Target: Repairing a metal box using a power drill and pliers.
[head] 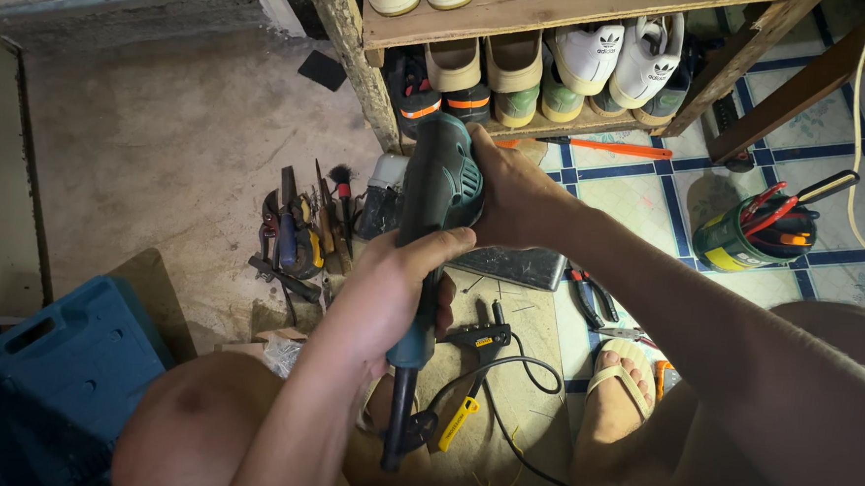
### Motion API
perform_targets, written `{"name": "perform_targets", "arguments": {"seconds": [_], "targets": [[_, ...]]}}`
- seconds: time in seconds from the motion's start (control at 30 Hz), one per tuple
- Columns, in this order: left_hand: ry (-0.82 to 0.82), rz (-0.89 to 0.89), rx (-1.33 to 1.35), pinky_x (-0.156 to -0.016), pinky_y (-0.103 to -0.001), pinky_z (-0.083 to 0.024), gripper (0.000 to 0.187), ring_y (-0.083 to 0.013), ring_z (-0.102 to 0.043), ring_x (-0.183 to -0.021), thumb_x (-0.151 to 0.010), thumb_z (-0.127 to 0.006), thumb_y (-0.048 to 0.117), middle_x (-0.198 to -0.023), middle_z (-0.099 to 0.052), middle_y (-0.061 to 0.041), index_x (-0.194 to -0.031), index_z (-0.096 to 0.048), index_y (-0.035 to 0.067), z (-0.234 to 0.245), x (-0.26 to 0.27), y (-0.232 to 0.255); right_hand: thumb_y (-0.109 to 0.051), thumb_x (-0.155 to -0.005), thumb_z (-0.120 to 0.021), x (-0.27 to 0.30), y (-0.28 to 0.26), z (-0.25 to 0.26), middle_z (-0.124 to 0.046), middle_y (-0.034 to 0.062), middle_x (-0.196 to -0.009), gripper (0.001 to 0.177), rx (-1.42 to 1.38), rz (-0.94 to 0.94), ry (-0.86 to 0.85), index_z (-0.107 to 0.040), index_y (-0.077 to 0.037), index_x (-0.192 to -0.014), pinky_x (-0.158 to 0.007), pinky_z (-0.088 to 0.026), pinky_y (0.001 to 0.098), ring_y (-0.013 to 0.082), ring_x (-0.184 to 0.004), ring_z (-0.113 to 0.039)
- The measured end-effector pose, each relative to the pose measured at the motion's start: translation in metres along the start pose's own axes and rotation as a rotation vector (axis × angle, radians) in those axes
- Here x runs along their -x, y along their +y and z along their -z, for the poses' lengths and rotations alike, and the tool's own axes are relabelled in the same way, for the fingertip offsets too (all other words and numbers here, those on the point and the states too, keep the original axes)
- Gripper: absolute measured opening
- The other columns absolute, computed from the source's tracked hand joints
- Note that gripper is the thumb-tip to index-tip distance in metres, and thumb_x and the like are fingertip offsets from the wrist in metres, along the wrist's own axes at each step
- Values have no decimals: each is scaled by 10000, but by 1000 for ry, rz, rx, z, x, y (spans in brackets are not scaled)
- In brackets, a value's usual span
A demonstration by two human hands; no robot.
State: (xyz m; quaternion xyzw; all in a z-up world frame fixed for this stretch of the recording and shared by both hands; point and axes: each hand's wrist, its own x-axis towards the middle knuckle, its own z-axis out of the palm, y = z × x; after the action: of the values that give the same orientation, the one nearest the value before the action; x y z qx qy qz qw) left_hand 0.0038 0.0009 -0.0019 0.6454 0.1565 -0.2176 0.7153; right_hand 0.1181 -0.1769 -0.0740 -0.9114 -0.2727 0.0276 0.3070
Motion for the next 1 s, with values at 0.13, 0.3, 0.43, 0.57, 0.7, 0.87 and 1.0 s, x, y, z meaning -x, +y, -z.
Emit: {"name": "perform_targets", "arguments": {"seconds": [0.13,0.3,0.43,0.57,0.7,0.87,1.0], "targets": [[-20,20,9,-413,-343,-457,380,-164,-553,-440,-767,-772,375,-572,-571,-40,-922,-665,45,2,-9,-2,-364,-540,-983,-2,10,-5,-689,255,-1161,1332,-5,-3,16,-178,76,-1506,-929,-542,432,399,-1093,-681],[-22,137,-80,-428,-342,-461,612,-176,-550,-443,-760,-703,637,-581,-549,-43,-921,-648,49,2,-16,17,-379,-435,-1039,-3,7,-1,-668,245,-1229,1277,-5,-15,93,-338,-13,-1438,-955,-522,471,430,-1172,-637],[-53,138,-124,-434,-343,-459,629,-173,-551,-454,-763,-690,669,-606,-550,-41,-907,-617,62,3,-28,26,-396,-406,-1058,-7,10,2,-653,243,-1244,1259,84,-68,119,-376,-32,-1399,-972,-496,494,456,-1186,-604],[-102,123,-217,-448,-341,-467,624,-172,-551,-457,-766,-672,690,-614,-550,-36,-874,-589,80,4,-40,33,-417,-437,-1019,-10,15,4,-654,242,-1247,1266,-19,-125,126,-354,-15,-1437,-970,-522,461,428,-1189,-627],[-130,106,-222,-453,-337,-471,612,-161,-545,-461,-779,-672,684,-618,-548,-31,-843,-572,84,3,-43,36,-428,-429,-1060,-13,23,1,-611,290,-1255,1331,43,-71,154,-317,36,-1432,-950,-495,477,461,-1173,-593],[-142,79,-241,-440,-341,-474,594,-163,-545,-455,-800,-656,668,-612,-544,-33,-819,-562,82,4,-45,39,-430,-445,-1013,-13,19,4,-637,247,-1275,1303,-18,-158,104,-327,19,-1457,-995,-513,433,402,-1216,-619],[-159,10,-243,-415,-349,-470,554,-166,-541,-436,-806,-661,627,-606,-547,-34,-819,-573,80,6,-43,41,-431,-440,-1046,-16,31,-4,-594,296,-1293,1384,-1,-37,162,-264,92,-1455,-986,-493,443,428,-1222,-588]]}}
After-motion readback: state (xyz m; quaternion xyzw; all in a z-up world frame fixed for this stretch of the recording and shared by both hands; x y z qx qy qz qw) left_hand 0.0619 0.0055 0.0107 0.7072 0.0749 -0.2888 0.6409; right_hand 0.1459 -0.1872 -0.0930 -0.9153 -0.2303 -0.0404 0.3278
